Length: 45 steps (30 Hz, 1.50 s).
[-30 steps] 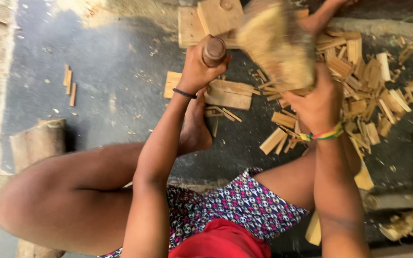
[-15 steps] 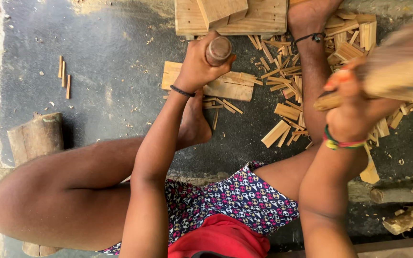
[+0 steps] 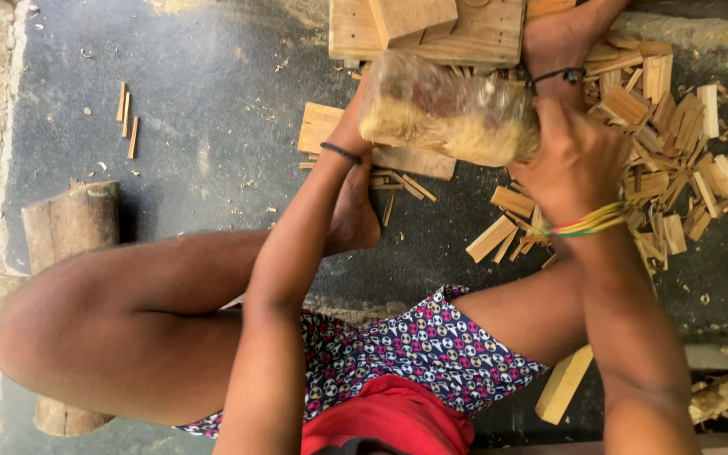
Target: The person sits on the floor and uses a wooden mallet to strike a chisel, carving a rectangular wooden block. They repeatedly reposition the chisel and strike it to remove wood shavings, gradually shaping the block.
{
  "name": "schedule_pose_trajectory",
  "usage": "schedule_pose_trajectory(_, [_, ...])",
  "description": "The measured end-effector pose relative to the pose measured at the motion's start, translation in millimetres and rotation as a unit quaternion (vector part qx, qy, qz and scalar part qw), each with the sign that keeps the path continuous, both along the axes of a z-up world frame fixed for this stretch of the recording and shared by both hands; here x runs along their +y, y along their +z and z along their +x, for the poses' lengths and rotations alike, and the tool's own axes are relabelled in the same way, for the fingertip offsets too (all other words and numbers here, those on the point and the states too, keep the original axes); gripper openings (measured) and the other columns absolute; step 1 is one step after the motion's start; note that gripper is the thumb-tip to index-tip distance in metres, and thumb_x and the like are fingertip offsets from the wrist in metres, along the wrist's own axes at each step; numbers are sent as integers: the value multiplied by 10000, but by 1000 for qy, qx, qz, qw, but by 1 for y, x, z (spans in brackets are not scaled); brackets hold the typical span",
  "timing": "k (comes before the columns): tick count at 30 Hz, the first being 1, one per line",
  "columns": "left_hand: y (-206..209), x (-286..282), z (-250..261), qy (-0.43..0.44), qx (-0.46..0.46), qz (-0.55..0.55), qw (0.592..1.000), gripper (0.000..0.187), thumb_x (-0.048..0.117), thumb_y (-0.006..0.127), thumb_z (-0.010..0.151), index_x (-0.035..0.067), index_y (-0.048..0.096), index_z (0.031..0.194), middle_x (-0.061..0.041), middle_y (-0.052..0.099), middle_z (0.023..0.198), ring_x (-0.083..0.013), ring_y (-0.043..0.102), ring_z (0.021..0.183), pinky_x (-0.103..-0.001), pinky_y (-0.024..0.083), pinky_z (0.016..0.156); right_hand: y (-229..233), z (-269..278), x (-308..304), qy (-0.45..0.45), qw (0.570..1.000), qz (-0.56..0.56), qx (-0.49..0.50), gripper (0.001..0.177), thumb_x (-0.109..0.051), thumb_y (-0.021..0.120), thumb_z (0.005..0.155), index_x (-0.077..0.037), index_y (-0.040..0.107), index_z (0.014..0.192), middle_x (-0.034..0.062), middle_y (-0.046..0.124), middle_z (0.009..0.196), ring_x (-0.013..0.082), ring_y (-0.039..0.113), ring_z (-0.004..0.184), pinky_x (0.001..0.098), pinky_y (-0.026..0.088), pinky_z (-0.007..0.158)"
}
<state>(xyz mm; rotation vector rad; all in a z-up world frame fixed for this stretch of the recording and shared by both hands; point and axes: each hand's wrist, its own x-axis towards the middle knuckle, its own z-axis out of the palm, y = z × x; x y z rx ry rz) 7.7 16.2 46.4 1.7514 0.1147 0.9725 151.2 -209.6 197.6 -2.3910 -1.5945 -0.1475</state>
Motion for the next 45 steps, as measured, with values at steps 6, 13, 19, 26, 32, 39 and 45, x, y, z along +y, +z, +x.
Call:
schedule_pose_trajectory(6, [8,-2,1,-30,229,11,973,380,198,867,806,68,663,1099,-141,763,1028,-259,752,985,-367,592,861,26,7,-19,47,976,181,109,356,-75,888,896,63,648,1121,197,735,1036,323,748,928,416,599,829])
schedule_pose_trajectory(13, [-8,-1,-4,23,50,118,991,661,136,889,725,12,596,1304,-212,723,1122,-371,689,1032,-423,529,927,-14,-6,-2,-21,997,-49,55,611,-311,974,689,-2,674,1122,220,734,821,391,721,716,463,564,639])
schedule_pose_trajectory(19, [-14,2,-10,-35,131,-3,991,307,149,850,798,60,665,1026,-127,733,892,-252,713,807,-337,588,765,2,9,-10,27,992,105,62,581,-231,958,737,23,650,1160,219,718,892,388,717,815,442,577,725])
schedule_pose_trajectory(26, [7,-3,-12,7,195,-4,981,319,188,857,817,36,593,909,-121,666,769,-236,645,684,-361,546,678,-5,6,-22,12,903,272,332,276,-91,838,983,-5,646,1161,145,741,991,265,715,852,396,585,782])
schedule_pose_trajectory(32, [-53,8,-14,-32,81,-55,995,488,149,831,809,51,622,1239,-182,708,1064,-263,686,980,-357,569,886,-13,-10,4,18,999,-44,14,616,-309,946,667,-24,639,1118,209,713,750,399,714,667,506,565,610])
schedule_pose_trajectory(39, [-51,2,-7,-14,221,-16,975,360,122,877,765,11,656,1025,-125,749,893,-214,744,833,-360,601,808,-11,-8,-15,-22,990,120,69,540,-292,899,796,-33,574,1139,205,706,878,405,721,782,489,589,706])
schedule_pose_trajectory(45, [-40,6,-12,-57,131,-72,987,352,130,853,745,26,700,1044,-175,766,961,-224,742,872,-364,598,813,-57,-22,-7,-67,995,19,72,656,-348,892,660,-42,616,1170,228,715,812,440,701,721,521,558,647])
